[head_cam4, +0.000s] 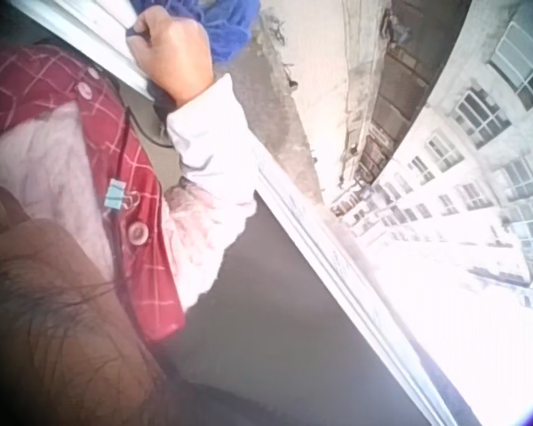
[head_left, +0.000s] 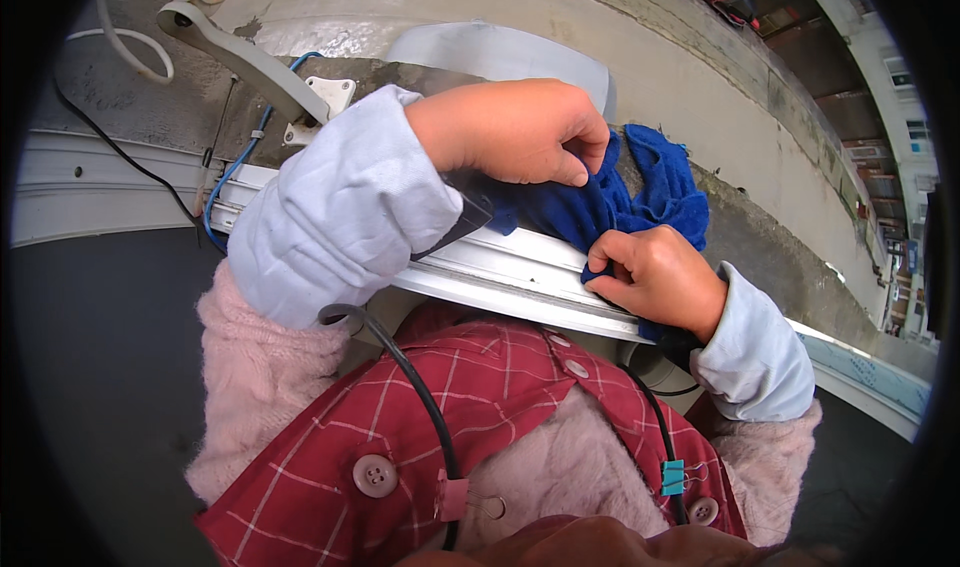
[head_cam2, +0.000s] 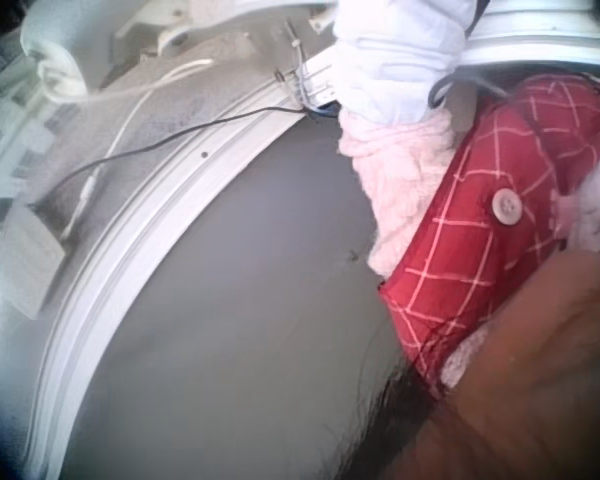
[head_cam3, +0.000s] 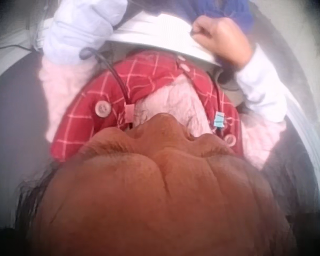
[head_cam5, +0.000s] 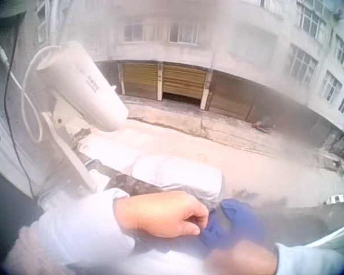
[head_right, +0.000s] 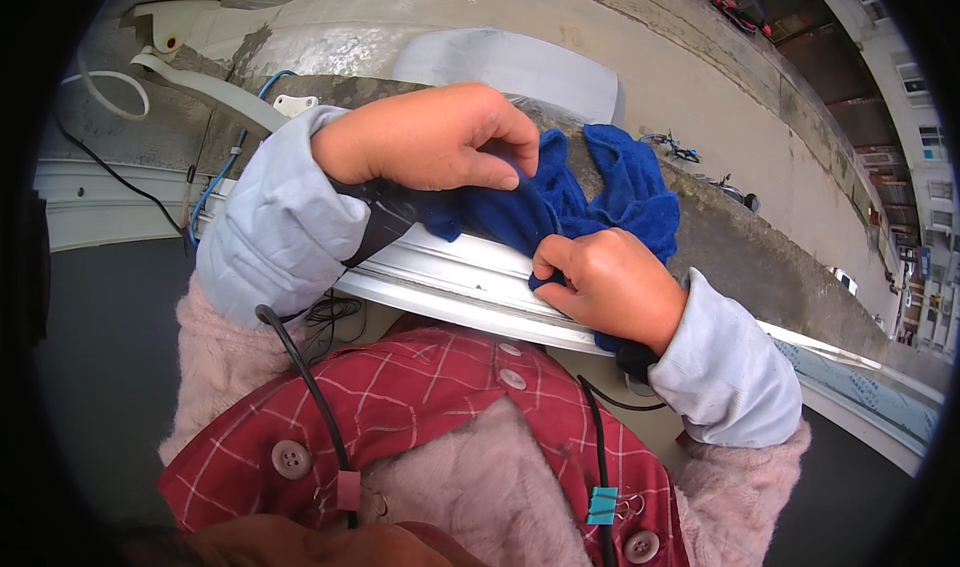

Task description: The person wipes a white window frame with a blue cloth, repeatedly folding and repositioning the cloth while cleaning different sections of the frame. The person also adjusts the cloth and briefly touches the camera mount area.

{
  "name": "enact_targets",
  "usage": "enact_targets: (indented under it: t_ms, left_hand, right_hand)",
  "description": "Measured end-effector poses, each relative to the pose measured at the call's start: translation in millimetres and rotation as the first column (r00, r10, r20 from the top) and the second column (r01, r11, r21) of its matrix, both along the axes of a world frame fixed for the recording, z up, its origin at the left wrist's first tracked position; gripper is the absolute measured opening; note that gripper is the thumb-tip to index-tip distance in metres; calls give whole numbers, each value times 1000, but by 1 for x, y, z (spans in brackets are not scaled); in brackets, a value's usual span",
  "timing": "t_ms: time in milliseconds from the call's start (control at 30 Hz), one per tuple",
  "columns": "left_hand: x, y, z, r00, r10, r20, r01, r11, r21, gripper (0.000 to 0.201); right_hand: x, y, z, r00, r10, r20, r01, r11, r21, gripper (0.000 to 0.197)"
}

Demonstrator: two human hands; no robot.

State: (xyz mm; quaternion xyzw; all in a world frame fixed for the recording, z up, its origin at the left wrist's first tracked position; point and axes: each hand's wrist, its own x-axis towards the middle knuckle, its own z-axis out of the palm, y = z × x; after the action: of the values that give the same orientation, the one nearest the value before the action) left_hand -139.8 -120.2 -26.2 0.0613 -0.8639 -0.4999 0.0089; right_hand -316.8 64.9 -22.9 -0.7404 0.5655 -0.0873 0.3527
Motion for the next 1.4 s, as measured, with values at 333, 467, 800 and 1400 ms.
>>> enact_targets:
  t_ms: [333,467,800,1400]
  left_hand:
    - [4,-2,-12,992,9,-125,-19,997,-75,17]
    - [7,-3,-12,987,17,-161,-25,998,-51,18]
    - [12,2,-16,972,50,-231,-78,991,-112,16]
    - [12,1,-12,988,40,-148,-60,989,-137,14]
  right_hand:
    - [15,-19,-17,960,248,127,-217,951,-220,11]
    - [8,-25,-16,920,291,264,-237,947,-219,8]
    - [18,-13,2,991,136,16,-132,978,-164,25]
    - [45,-31,-2,903,409,-132,-428,828,-363,19]
